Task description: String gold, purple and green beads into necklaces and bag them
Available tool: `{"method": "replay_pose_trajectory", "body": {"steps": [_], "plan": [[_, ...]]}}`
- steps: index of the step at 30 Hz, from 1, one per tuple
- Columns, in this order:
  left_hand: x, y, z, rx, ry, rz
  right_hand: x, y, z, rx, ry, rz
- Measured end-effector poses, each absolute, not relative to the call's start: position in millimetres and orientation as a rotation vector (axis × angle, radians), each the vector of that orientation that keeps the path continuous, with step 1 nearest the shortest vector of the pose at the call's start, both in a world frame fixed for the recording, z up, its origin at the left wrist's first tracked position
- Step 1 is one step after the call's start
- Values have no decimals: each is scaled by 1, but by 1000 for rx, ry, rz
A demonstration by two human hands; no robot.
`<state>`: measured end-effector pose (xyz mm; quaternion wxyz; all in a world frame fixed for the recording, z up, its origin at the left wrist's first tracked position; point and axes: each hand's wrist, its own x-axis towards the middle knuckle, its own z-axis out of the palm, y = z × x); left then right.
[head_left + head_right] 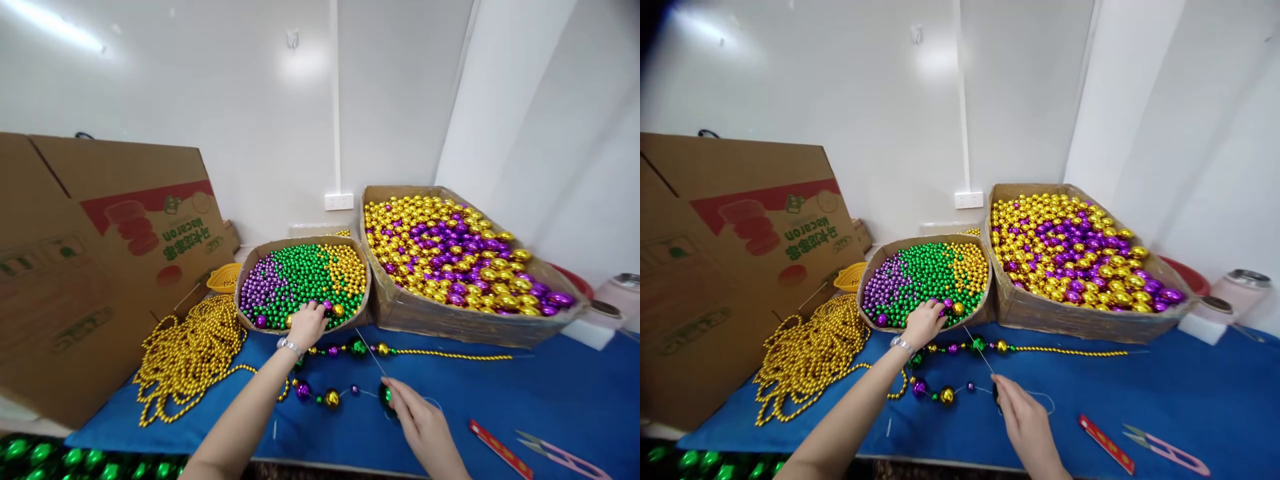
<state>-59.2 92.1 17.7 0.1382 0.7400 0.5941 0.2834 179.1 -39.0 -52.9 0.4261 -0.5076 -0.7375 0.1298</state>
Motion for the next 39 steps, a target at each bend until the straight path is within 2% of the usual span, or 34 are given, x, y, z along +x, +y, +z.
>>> {"method": "replay_pose_trajectory", "body": {"steps": [7, 12, 15, 39], "plan": [[-58, 96, 13, 1930, 1512, 997, 175, -50, -49, -1252, -1886, 240], [-50, 67, 20, 1072, 917, 1214, 171, -54, -45, -1191, -1900, 152], [-45, 51, 23, 767, 739, 1227, 168, -57, -45, -1164, -1911, 89], [-26, 31, 17, 641, 671, 1326, 169, -60, -48, -1170, -1957, -24]]}}
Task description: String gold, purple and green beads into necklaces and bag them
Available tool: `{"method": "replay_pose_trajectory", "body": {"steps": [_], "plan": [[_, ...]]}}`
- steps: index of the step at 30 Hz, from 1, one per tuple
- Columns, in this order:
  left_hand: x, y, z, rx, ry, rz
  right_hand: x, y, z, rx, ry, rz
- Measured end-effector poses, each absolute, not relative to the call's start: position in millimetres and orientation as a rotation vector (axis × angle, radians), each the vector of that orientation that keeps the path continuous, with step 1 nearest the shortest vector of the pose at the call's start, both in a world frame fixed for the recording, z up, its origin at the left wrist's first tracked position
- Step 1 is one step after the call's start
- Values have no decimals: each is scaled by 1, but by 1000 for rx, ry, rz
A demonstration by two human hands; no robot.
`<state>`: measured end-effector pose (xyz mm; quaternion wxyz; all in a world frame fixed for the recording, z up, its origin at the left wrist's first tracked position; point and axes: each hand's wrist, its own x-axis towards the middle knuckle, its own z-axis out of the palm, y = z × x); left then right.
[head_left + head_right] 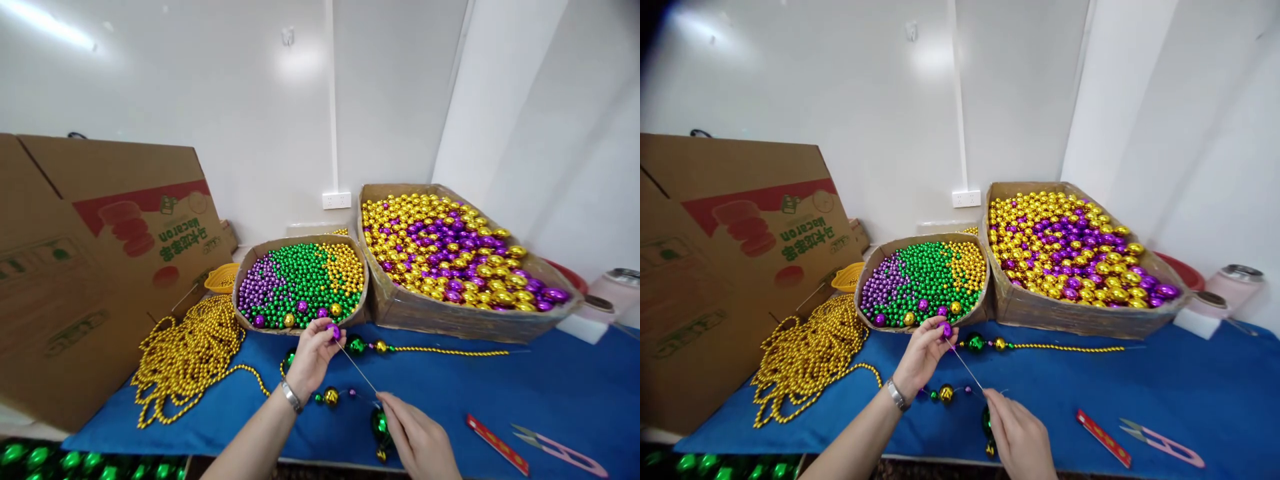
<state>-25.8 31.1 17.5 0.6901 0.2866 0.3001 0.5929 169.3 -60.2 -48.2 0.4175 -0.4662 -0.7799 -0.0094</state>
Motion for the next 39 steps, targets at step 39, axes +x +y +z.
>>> {"method": "replay_pose_trajectory", "body": {"steps": [39], "plan": [[2, 161, 20, 2219, 1560, 662, 193, -36, -33, -1275, -1831, -267]]}}
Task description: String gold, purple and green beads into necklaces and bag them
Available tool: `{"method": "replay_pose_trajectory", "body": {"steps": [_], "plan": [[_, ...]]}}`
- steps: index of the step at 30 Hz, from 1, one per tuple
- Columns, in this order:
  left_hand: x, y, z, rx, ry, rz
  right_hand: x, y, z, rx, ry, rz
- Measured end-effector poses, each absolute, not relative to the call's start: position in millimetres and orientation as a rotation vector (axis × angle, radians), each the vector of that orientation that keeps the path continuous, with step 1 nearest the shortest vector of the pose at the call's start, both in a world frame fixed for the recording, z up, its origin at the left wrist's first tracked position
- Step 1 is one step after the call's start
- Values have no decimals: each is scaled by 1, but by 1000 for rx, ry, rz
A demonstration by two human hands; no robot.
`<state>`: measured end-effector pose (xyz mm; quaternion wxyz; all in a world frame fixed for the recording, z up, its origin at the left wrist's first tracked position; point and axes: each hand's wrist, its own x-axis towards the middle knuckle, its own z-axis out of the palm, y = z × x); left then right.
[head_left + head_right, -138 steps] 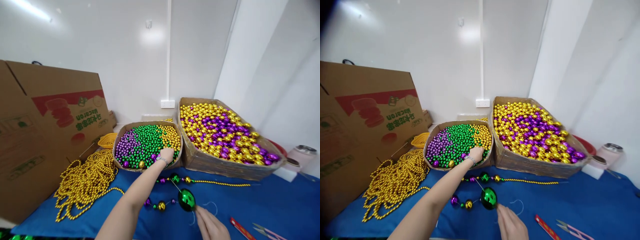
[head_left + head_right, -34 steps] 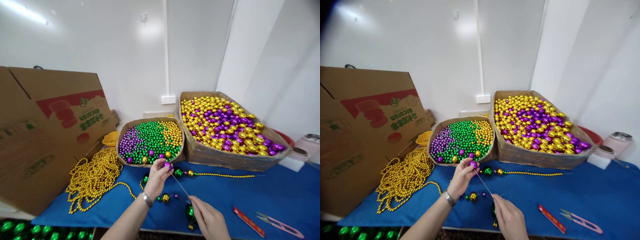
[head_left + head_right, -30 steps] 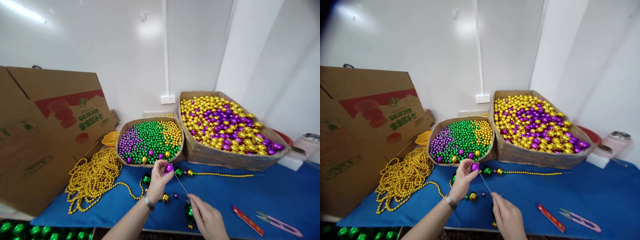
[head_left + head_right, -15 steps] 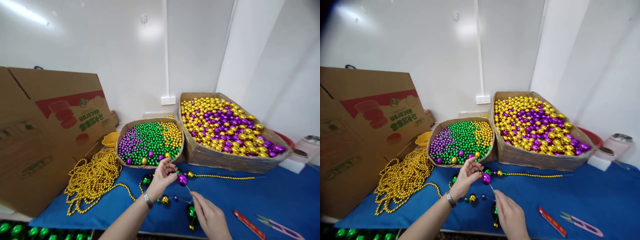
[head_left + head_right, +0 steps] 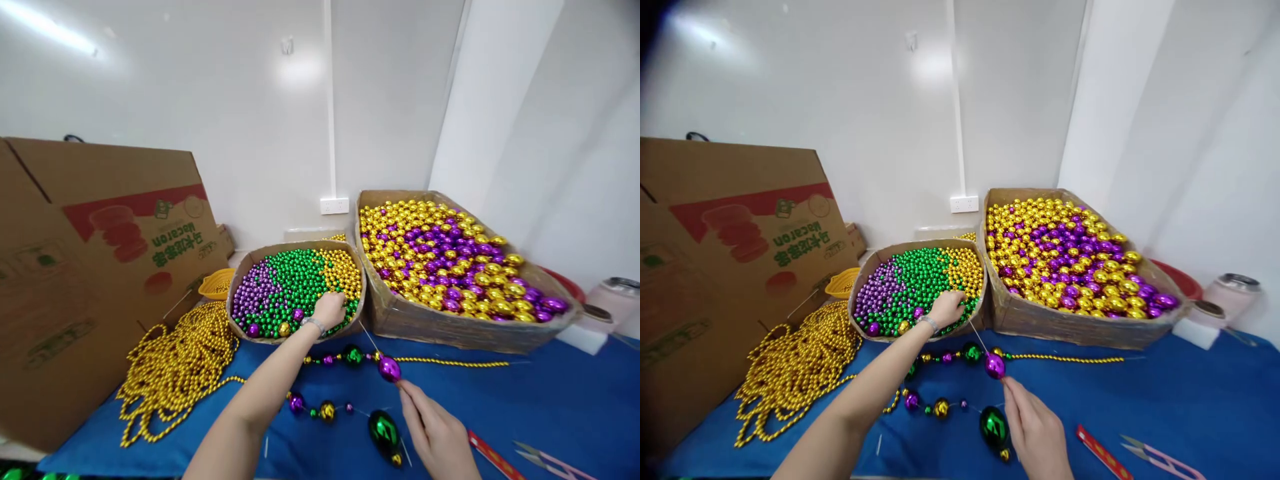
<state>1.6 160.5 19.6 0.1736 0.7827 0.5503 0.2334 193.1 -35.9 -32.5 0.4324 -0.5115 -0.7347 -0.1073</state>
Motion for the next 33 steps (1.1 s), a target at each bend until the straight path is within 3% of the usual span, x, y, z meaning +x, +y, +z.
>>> {"method": "replay_pose_trajectory", "body": {"steps": [6, 15, 22, 33], "plan": [[26, 167, 16, 2159, 1553, 571, 196, -36, -39, -1266, -1831, -294], [3, 124, 32, 1774, 1217, 887, 199, -39, -40, -1287, -1824, -267], [-8, 81, 31, 935, 671, 999, 191, -40, -37, -1276, -1848, -235], [-3, 68, 31, 856, 665, 1087, 188, -41, -37, -1244, -1877, -303]]}}
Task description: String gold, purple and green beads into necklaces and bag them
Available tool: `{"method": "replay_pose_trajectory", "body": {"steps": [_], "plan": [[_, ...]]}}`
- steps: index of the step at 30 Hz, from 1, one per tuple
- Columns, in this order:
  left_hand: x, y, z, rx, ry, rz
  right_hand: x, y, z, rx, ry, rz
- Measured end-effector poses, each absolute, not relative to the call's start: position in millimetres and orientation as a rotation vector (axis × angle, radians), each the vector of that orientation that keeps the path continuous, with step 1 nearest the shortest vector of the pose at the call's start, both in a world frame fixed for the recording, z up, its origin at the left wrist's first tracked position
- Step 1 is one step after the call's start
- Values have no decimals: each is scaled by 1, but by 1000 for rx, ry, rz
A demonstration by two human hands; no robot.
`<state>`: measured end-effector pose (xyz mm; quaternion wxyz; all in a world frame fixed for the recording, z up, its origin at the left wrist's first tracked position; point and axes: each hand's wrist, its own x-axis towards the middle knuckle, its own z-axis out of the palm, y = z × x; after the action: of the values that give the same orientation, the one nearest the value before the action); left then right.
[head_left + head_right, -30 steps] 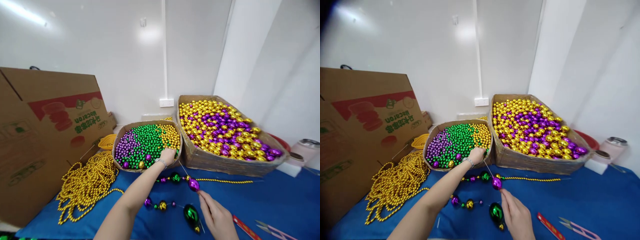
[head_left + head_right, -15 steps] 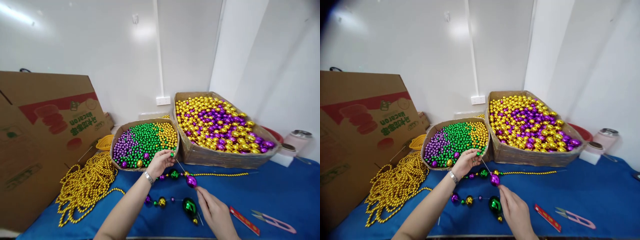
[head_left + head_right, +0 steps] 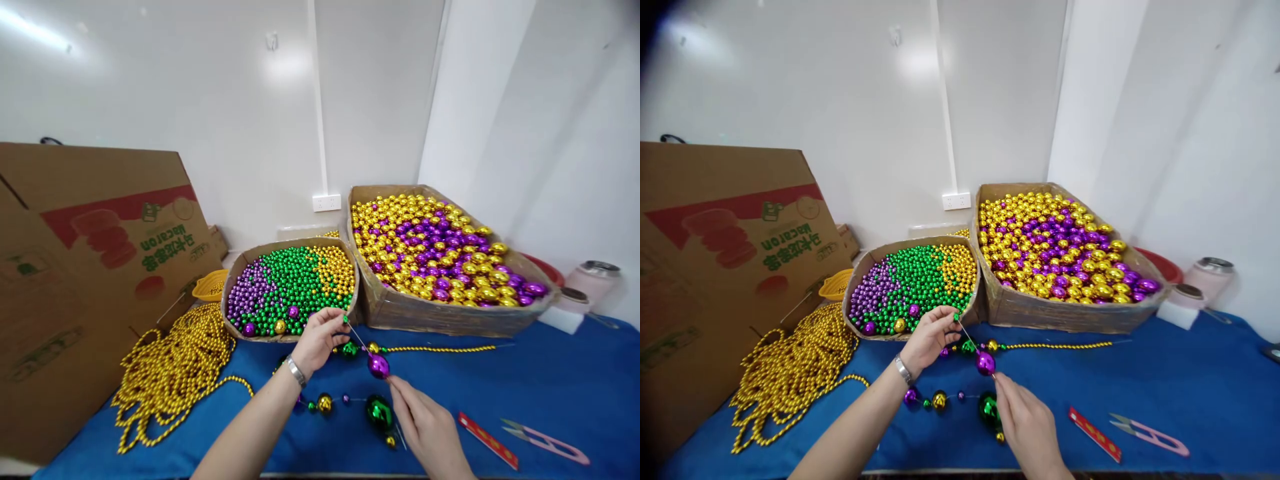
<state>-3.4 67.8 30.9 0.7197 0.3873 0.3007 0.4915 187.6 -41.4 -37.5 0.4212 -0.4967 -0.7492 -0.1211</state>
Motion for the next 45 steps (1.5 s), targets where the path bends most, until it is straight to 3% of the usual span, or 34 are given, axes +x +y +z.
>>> {"method": "replay_pose_trajectory", "body": {"steps": [10, 19, 24, 33, 40, 45], "plan": [[1, 61, 31, 919, 702, 1155, 186, -42, -41, -1261, -1883, -305], [-19, 82, 27, 1784, 1086, 1241, 192, -42, -44, -1321, -1831, -291], [-38, 122, 19, 1899, 1335, 1026, 191, -43, -44, -1327, -1833, -260], [-27, 115, 19, 1654, 1191, 1083, 189, -42, -45, -1295, -1849, -275], [-19, 80, 28, 946, 692, 1123, 182, -43, -43, -1259, -1869, -242], [-18, 73, 26, 835, 644, 1078, 182, -45, -40, -1286, -1865, -220]]}}
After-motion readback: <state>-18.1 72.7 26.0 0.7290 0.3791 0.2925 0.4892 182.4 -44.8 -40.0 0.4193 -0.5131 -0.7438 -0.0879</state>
